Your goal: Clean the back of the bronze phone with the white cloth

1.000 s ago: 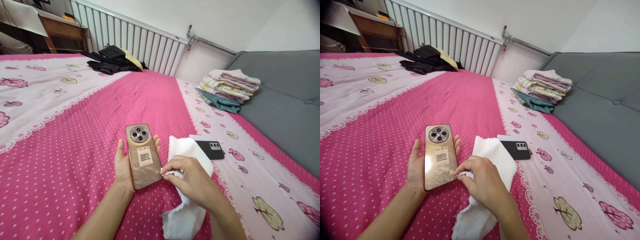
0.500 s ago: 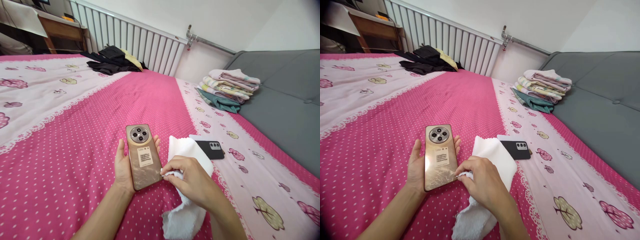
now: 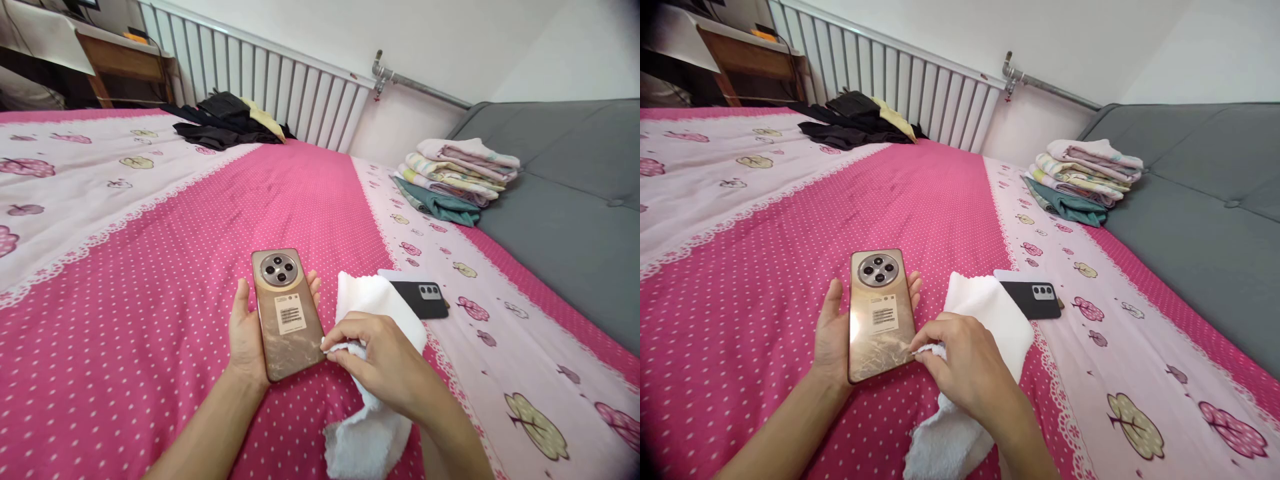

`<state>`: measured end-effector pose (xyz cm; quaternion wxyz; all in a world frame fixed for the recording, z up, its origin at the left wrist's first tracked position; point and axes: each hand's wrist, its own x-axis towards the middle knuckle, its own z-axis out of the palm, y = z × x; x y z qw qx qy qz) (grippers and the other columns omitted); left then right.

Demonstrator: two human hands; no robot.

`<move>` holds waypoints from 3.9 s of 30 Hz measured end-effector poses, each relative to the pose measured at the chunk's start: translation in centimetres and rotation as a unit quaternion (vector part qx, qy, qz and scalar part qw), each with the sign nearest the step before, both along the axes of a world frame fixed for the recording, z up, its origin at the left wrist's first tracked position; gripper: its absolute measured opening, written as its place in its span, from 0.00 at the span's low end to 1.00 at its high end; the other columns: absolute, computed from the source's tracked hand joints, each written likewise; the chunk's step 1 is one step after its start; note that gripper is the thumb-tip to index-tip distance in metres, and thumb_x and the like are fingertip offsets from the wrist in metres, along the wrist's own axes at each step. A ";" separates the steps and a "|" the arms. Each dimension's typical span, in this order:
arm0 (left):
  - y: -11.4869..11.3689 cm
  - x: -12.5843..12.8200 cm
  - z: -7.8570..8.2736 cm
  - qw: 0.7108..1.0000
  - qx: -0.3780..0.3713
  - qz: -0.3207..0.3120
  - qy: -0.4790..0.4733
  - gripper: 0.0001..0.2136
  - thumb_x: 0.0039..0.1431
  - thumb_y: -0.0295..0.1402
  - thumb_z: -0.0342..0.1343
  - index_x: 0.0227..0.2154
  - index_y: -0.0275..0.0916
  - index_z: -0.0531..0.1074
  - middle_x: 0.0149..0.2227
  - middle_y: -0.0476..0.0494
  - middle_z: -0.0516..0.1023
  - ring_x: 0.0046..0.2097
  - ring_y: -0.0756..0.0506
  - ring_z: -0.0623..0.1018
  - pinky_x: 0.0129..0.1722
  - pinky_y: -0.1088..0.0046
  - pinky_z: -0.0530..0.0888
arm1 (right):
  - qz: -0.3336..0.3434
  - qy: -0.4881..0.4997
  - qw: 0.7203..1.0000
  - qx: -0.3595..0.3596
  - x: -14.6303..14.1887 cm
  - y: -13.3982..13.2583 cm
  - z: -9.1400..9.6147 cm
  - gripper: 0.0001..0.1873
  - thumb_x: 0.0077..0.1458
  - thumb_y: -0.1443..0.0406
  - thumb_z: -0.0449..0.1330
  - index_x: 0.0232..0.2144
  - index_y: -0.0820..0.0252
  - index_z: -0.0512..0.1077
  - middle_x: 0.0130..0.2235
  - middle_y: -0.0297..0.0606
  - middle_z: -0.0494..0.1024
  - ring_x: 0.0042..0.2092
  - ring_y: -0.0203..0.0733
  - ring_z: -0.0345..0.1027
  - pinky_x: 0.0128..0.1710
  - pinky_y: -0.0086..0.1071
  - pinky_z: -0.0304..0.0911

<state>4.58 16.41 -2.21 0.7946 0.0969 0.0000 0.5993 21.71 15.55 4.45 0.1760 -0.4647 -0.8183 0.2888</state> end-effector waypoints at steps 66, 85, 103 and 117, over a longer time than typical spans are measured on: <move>0.1 -0.2 -0.2 1.000 0.007 -0.017 0.018 0.38 0.54 0.54 0.41 0.59 0.27 0.51 0.57 0.28 0.62 0.58 0.35 0.61 0.56 0.57 0.58 | 0.004 -0.005 1.000 -0.003 0.0 0.1 0.1 0.09 0.49 0.71 0.57 0.29 0.53 0.75 0.32 0.29 0.75 0.35 0.36 0.67 0.37 0.30 0.60; 0.1 -0.1 -0.3 1.000 -0.002 -0.013 0.018 0.39 0.53 0.54 0.41 0.59 0.26 0.51 0.57 0.27 0.61 0.59 0.34 0.59 0.57 0.56 0.57 | 0.003 -0.009 1.000 -0.001 0.0 -0.1 0.2 0.08 0.48 0.71 0.58 0.29 0.53 0.74 0.31 0.29 0.75 0.35 0.35 0.67 0.37 0.29 0.60; 0.1 -0.2 -0.3 1.000 0.007 -0.020 0.014 0.38 0.54 0.54 0.40 0.58 0.27 0.52 0.57 0.28 0.62 0.59 0.35 0.59 0.57 0.56 0.57 | 0.005 -0.010 1.000 -0.005 -0.1 0.0 0.2 0.08 0.48 0.72 0.57 0.28 0.54 0.74 0.32 0.29 0.76 0.34 0.36 0.67 0.37 0.30 0.60; 0.0 -0.1 -0.2 1.000 0.002 -0.022 0.019 0.37 0.54 0.54 0.41 0.58 0.27 0.53 0.57 0.29 0.62 0.58 0.35 0.61 0.57 0.56 0.57 | 0.004 -0.015 1.000 -0.010 0.0 -0.1 0.3 0.08 0.49 0.71 0.57 0.29 0.53 0.74 0.32 0.29 0.75 0.35 0.35 0.67 0.37 0.29 0.58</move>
